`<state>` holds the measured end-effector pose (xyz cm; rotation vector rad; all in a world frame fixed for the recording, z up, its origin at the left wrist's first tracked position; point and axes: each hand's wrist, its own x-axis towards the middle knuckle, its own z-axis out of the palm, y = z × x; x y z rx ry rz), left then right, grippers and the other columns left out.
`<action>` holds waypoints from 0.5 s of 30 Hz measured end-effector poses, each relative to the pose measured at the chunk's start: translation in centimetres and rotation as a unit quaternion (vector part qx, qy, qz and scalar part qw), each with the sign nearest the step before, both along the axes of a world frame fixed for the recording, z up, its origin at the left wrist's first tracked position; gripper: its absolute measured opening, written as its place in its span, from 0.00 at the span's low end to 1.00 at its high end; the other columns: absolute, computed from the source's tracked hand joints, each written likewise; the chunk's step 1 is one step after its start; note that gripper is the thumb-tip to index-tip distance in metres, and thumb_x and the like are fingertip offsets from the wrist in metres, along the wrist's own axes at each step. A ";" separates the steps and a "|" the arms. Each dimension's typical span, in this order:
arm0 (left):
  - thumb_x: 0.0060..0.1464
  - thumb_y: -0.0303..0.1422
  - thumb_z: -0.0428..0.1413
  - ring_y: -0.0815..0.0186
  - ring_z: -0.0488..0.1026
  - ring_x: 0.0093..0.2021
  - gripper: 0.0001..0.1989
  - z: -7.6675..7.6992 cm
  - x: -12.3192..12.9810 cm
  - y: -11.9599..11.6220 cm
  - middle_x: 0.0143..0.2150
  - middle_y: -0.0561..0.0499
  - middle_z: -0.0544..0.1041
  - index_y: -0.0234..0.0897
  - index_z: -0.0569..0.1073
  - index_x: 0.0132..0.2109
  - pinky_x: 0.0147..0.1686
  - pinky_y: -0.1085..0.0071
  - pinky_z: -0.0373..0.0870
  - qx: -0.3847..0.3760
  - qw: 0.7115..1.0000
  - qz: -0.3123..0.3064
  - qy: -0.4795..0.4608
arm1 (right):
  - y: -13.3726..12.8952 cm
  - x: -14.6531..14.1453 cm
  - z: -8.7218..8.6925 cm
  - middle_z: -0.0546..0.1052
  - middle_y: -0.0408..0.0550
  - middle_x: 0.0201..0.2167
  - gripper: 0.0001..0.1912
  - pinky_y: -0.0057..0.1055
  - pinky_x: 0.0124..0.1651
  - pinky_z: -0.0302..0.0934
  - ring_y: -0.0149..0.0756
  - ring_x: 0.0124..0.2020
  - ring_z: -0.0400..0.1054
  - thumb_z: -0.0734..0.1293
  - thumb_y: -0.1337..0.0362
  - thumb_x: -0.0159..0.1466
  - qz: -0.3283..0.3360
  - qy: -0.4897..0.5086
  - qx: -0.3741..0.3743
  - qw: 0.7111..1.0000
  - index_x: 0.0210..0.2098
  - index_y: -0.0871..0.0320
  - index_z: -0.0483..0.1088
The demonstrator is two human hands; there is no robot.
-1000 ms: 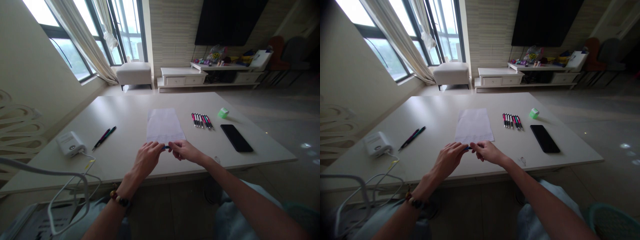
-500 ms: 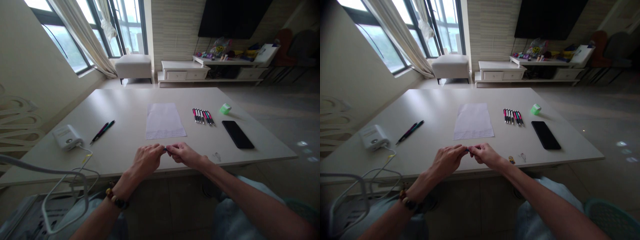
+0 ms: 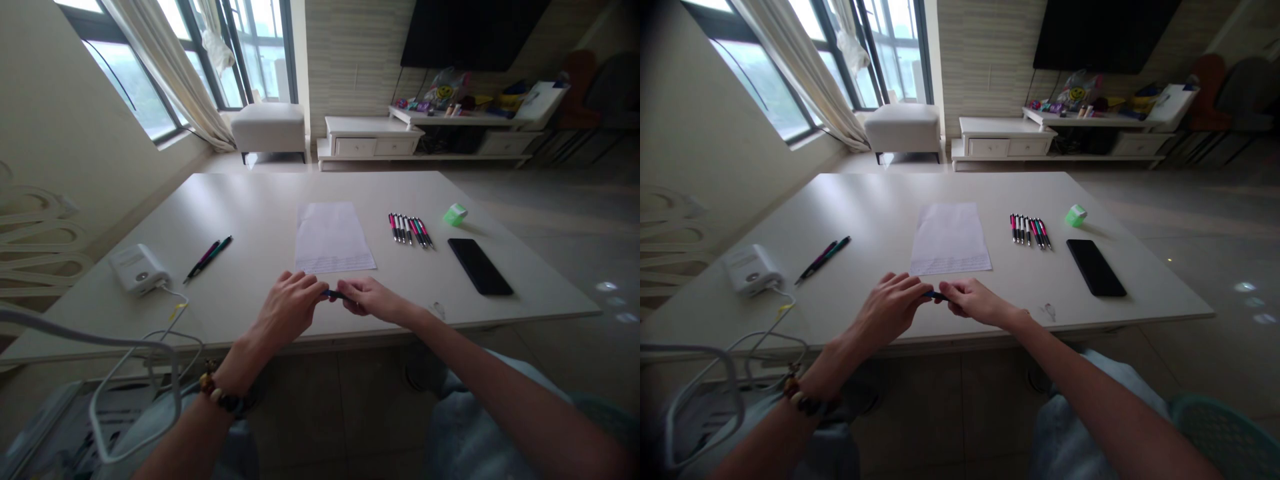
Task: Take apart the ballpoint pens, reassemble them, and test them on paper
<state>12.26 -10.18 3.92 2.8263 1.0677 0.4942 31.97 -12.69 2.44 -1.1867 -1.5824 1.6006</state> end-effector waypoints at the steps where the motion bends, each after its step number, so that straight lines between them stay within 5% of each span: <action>1: 0.60 0.30 0.47 0.65 0.67 0.37 0.09 0.0 0.0 -0.1 0.33 0.50 0.74 0.41 0.72 0.39 0.38 0.67 0.58 0.030 0.999 -0.017 0.015 | 0.0 0.1 -0.1 0.59 0.39 0.17 0.28 0.24 0.20 0.45 0.25 0.18 0.51 0.56 0.42 0.62 0.018 0.040 -0.071 0.997 0.34 0.63 0.70; 4: 0.56 0.24 0.47 0.65 0.65 0.35 0.11 -0.2 0.2 -0.3 0.33 0.50 0.72 0.40 0.72 0.39 0.38 0.66 0.57 0.084 0.995 -0.046 0.038 | -0.1 0.2 -0.6 0.50 0.33 0.16 0.24 0.22 0.18 0.36 0.22 0.16 0.41 0.59 0.46 0.62 0.049 0.163 -0.218 0.961 0.33 0.63 0.68; 8: 0.52 0.21 0.48 0.65 0.64 0.32 0.11 -0.8 0.2 -1.0 0.30 0.50 0.70 0.38 0.71 0.36 0.34 0.67 0.57 0.110 0.992 -0.042 0.053 | -0.6 -0.1 -1.1 0.46 0.31 0.16 0.17 0.23 0.17 0.31 0.22 0.16 0.35 0.65 0.51 0.60 0.054 0.217 -0.261 0.939 0.28 0.61 0.64; 11: 0.51 0.22 0.48 0.66 0.65 0.30 0.10 -0.5 0.2 -1.6 0.29 0.51 0.71 0.39 0.72 0.35 0.31 0.68 0.57 0.079 0.995 -0.026 0.058 | -1.0 -0.7 -1.0 0.47 0.31 0.14 0.18 0.24 0.17 0.33 0.22 0.15 0.36 0.63 0.50 0.61 0.023 0.169 -0.188 0.967 0.27 0.60 0.63; 15: 0.57 0.29 0.46 0.69 0.66 0.28 0.12 0.0 -0.1 -1.4 0.29 0.53 0.73 0.40 0.74 0.35 0.28 0.72 0.55 -0.088 0.996 0.010 0.017 | -1.2 -1.3 -0.5 0.59 0.38 0.15 0.16 0.25 0.23 0.46 0.25 0.18 0.50 0.59 0.57 0.64 -0.010 -0.019 0.065 0.998 0.25 0.61 0.67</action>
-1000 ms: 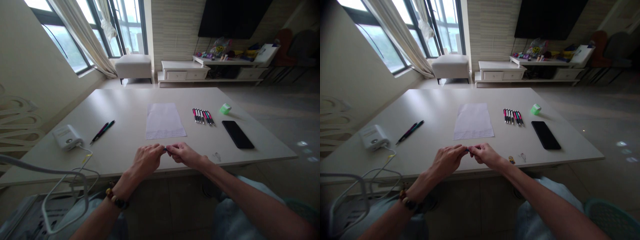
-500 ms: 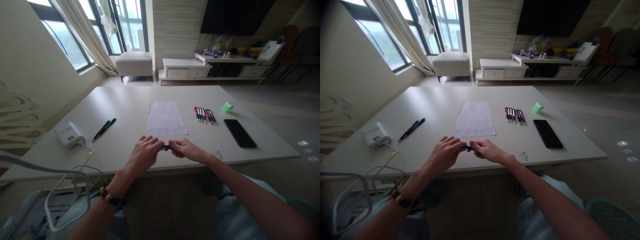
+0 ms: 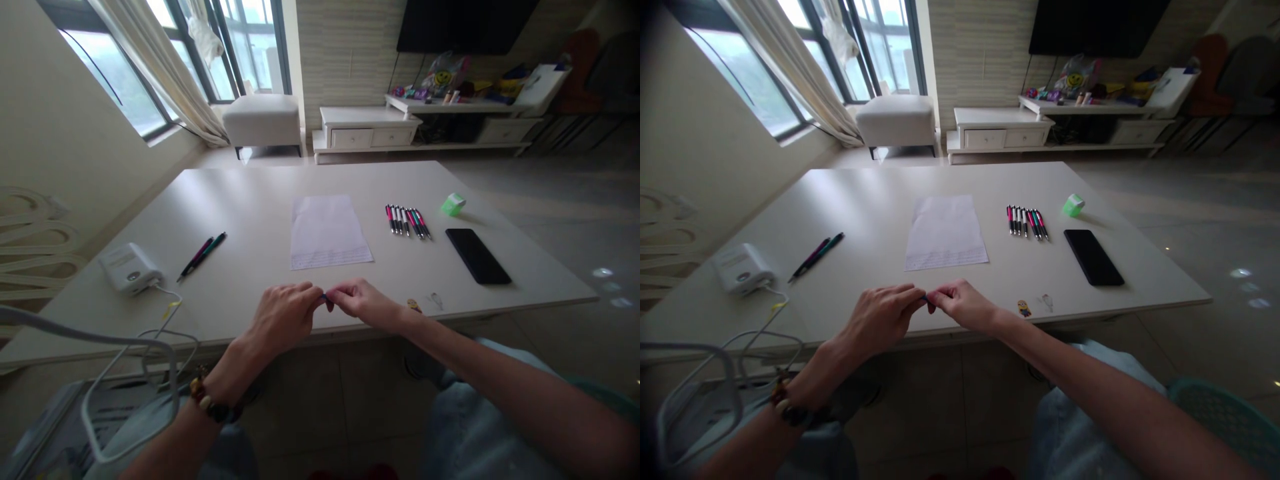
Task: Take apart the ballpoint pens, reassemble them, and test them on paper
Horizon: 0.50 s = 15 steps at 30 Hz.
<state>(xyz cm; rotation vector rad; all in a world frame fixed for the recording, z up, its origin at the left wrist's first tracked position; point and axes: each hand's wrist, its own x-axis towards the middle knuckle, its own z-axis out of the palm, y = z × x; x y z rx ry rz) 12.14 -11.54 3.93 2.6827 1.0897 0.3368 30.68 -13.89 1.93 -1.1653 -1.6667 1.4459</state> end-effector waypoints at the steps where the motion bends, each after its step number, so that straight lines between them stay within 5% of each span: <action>1: 0.58 0.32 0.46 0.70 0.65 0.26 0.13 -0.1 -0.1 0.3 0.27 0.53 0.72 0.39 0.75 0.34 0.27 0.73 0.55 -0.069 0.997 0.012 -0.021 | 0.0 0.0 0.1 0.64 0.41 0.18 0.14 0.26 0.26 0.49 0.27 0.21 0.56 0.59 0.60 0.64 0.003 -0.057 0.078 0.995 0.26 0.61 0.69; 4: 0.59 0.38 0.44 0.72 0.59 0.21 0.18 -0.8 -0.2 1.5 0.19 0.56 0.64 0.34 0.74 0.30 0.23 0.75 0.53 -0.275 0.957 0.014 -0.092 | 0.5 0.4 0.3 0.74 0.48 0.30 0.09 0.30 0.37 0.55 0.33 0.32 0.65 0.60 0.68 0.63 0.037 -0.183 0.249 0.950 0.32 0.59 0.73; 6: 0.59 0.40 0.44 0.73 0.57 0.21 0.19 -1.3 0.0 2.0 0.19 0.57 0.62 0.33 0.73 0.31 0.22 0.76 0.53 -0.313 0.939 0.017 -0.140 | 1.1 1.0 0.4 0.76 0.49 0.33 0.08 0.30 0.40 0.56 0.34 0.35 0.67 0.61 0.66 0.63 0.036 -0.202 0.268 0.941 0.34 0.58 0.73; 11: 0.59 0.39 0.47 0.71 0.64 0.26 0.15 -1.7 1.1 1.4 0.26 0.54 0.71 0.35 0.74 0.36 0.27 0.75 0.58 -0.161 0.963 0.085 -0.198 | 2.2 2.1 0.3 0.72 0.44 0.20 0.19 0.25 0.24 0.55 0.29 0.20 0.63 0.67 0.49 0.57 -0.131 -0.057 0.072 0.987 0.28 0.60 0.71; 15: 0.62 0.36 0.46 0.68 0.69 0.34 0.12 -2.0 2.1 0.5 0.35 0.49 0.75 0.38 0.73 0.42 0.34 0.73 0.62 -0.013 0.983 0.079 -0.167 | 1.8 0.7 -0.2 0.56 0.36 0.07 0.28 0.24 0.13 0.40 0.22 0.09 0.47 0.62 0.40 0.55 -0.176 0.097 -0.128 0.971 0.16 0.59 0.61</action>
